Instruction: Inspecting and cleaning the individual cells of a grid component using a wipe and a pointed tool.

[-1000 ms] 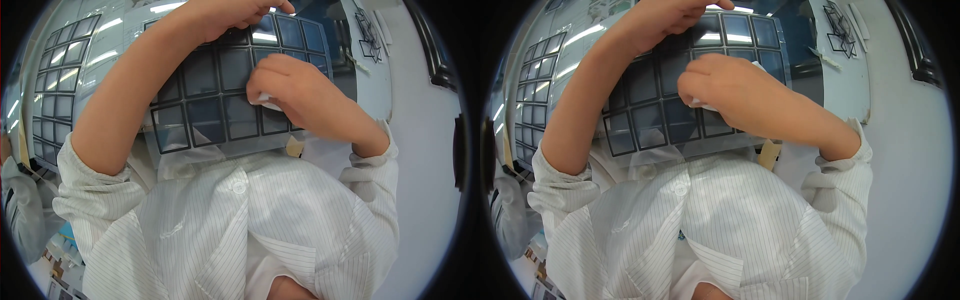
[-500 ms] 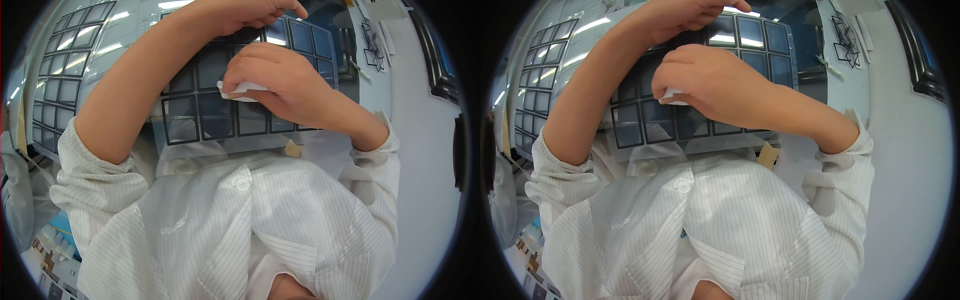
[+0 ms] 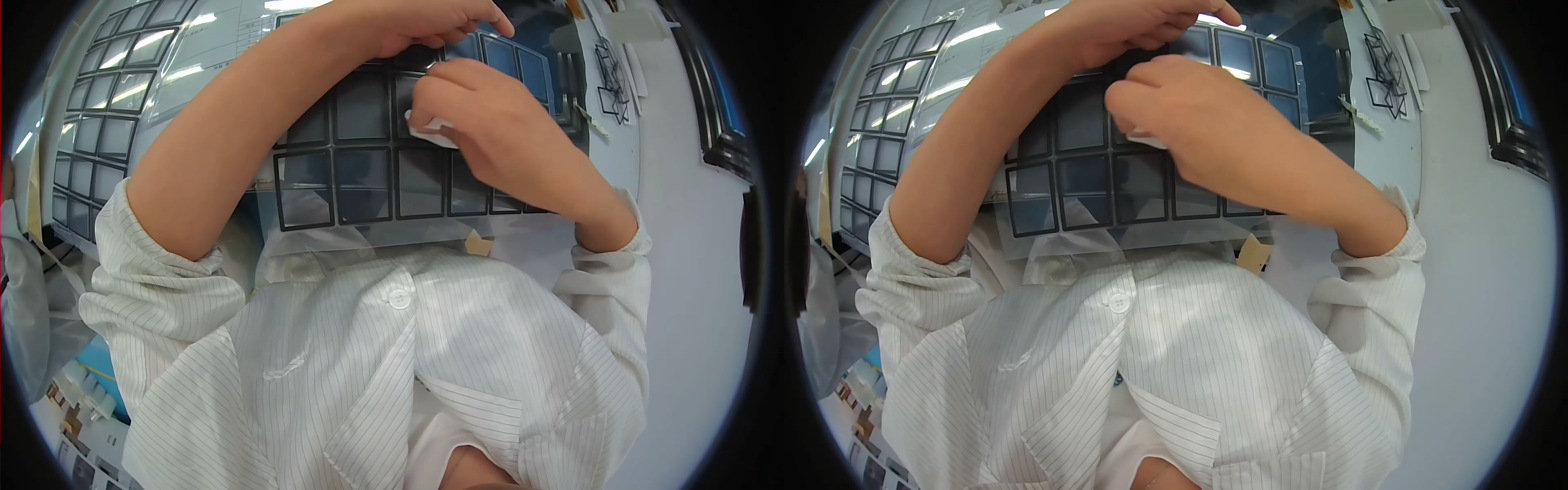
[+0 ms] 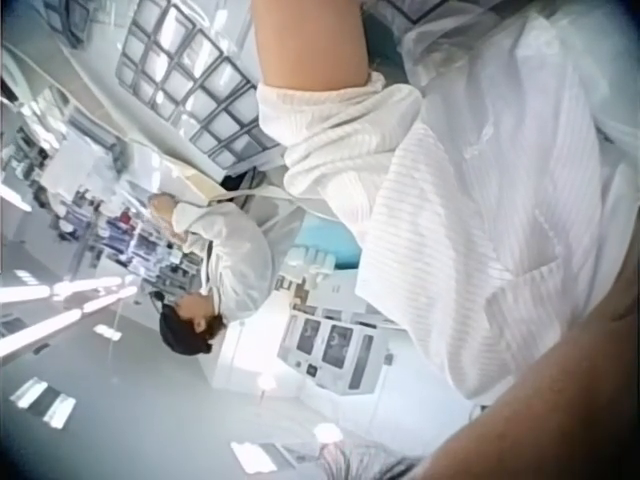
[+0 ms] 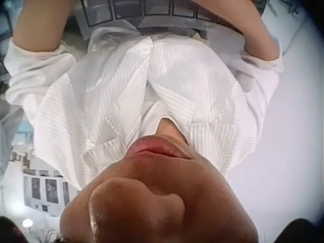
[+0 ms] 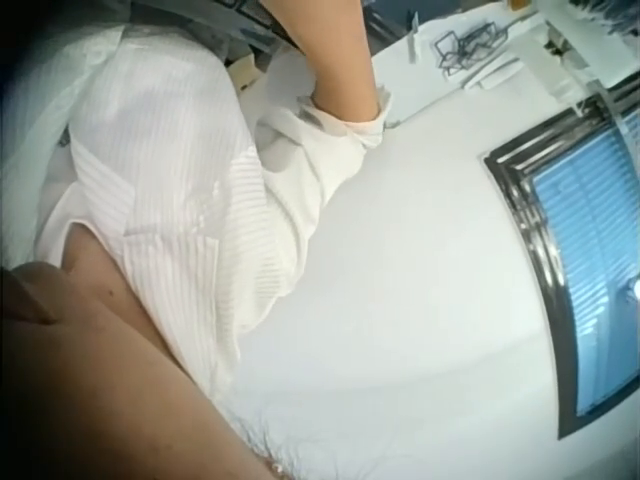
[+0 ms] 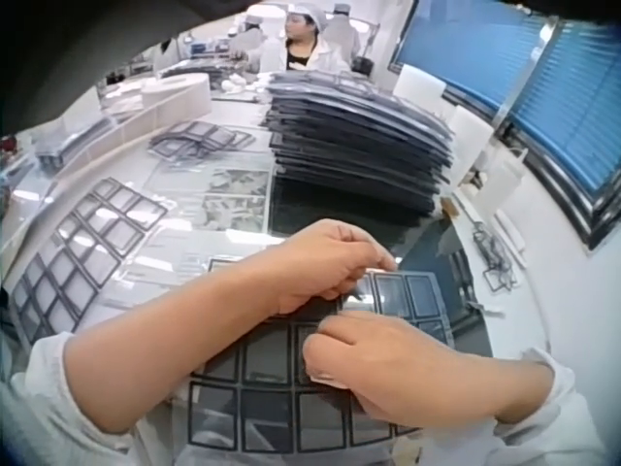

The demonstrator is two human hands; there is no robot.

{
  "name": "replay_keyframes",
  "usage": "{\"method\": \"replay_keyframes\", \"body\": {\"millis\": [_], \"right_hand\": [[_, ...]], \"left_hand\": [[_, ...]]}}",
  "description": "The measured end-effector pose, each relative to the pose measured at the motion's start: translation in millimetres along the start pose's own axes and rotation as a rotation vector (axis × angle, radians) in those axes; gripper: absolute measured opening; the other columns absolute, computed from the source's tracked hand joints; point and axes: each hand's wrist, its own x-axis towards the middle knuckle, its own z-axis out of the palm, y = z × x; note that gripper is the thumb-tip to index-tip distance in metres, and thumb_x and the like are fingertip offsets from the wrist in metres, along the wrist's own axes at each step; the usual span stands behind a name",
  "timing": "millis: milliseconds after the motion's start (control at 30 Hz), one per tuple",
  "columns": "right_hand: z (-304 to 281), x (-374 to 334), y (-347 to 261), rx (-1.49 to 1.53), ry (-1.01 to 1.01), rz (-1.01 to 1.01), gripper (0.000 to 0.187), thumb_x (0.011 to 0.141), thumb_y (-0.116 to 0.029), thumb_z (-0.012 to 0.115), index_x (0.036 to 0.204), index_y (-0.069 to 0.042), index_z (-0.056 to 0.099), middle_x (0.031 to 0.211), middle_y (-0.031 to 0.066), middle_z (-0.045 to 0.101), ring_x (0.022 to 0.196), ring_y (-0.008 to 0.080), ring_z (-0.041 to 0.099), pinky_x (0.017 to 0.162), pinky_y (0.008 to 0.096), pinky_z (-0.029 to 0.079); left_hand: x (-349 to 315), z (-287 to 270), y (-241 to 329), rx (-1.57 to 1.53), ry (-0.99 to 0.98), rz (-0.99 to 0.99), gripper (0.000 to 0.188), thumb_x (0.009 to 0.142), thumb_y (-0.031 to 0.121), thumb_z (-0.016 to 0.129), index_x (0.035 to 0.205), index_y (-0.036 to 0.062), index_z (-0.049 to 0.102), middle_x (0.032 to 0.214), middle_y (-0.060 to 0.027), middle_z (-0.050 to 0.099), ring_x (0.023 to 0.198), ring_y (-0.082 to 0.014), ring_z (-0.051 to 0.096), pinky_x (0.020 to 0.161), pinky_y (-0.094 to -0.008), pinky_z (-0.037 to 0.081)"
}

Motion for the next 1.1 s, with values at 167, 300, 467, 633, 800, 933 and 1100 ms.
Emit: {"method": "replay_keyframes", "body": {"millis": [167,300,467,633,800,933,1100], "right_hand": [[8,4,2,0.093,0.096,-0.047,0.022,0.075,0.007,0.067,0.09,-0.007,0.058,0.091,0.0083,0.057,0.087,0.0282,0.058,0.074,0.0362,0.048],[19,9,-3,0.227,0.028,-0.132,0.02,0.076,0.006,0.067,0.089,-0.006,0.059,0.092,0.0086,0.059,0.087,0.0284,0.058,0.073,0.036,0.047],[-5,14,-3,0.172,-0.198,0.047,0.016,0.077,0.005,0.066,0.087,-0.007,0.059,0.091,0.0072,0.06,0.086,0.0274,0.058,0.074,0.0353,0.047],[14,35,-10,0.242,0.023,-0.128,0.018,0.075,0.006,0.066,0.086,-0.006,0.059,0.091,0.0073,0.06,0.085,0.0268,0.059,0.074,0.0355,0.047],[36,49,-13,0.183,0.052,-0.231,0.019,0.075,0.006,0.066,0.087,-0.006,0.058,0.091,0.0082,0.06,0.087,0.0272,0.059,0.074,0.0355,0.047],[32,52,-19,0.122,-0.069,-0.186,0.02,0.073,0.007,0.064,0.086,-0.006,0.057,0.091,0.0095,0.059,0.087,0.0289,0.058,0.073,0.0357,0.046],[25,50,-16,0.116,-0.11,-0.188,0.021,0.072,0.008,0.064,0.085,-0.006,0.056,0.09,0.0095,0.058,0.086,0.0296,0.057,0.072,0.0359,0.045]], "left_hand": [[-1,4,2,0.006,0.025,-0.025,0.016,0.09,0.014,0.06,0.093,0.0007,0.07,0.061,0.0042,0.047,0.049,-0.005,0.034,0.043,-0.0213,0.023],[5,4,-2,-0.024,-0.023,0.008,0.016,0.09,0.014,0.06,0.092,0.0008,0.07,0.06,0.0038,0.048,0.048,-0.0051,0.034,0.043,-0.0214,0.023],[0,4,0,-0.023,0.033,0.001,0.015,0.089,0.012,0.06,0.091,0.0001,0.07,0.06,0.003,0.048,0.047,-0.0059,0.034,0.042,-0.0219,0.024],[9,1,-4,-0.064,0.007,0.002,0.016,0.09,0.011,0.059,0.092,-0.0002,0.07,0.06,0.0021,0.048,0.046,-0.0066,0.034,0.042,-0.023,0.024],[5,1,0,-0.088,-0.021,-0.007,0.017,0.09,0.01,0.058,0.095,-0.0009,0.07,0.059,0.0019,0.047,0.046,-0.0072,0.033,0.042,-0.0241,0.024],[0,1,3,-0.023,-0.006,0.02,0.018,0.09,0.01,0.057,0.097,-0.0018,0.069,0.058,0.0019,0.046,0.046,-0.0077,0.033,0.042,-0.0245,0.025],[6,-1,-3,-0.048,-0.01,0.029,0.018,0.09,0.011,0.058,0.097,-0.0012,0.07,0.059,0.0016,0.046,0.046,-0.0079,0.033,0.042,-0.0244,0.025]]}}
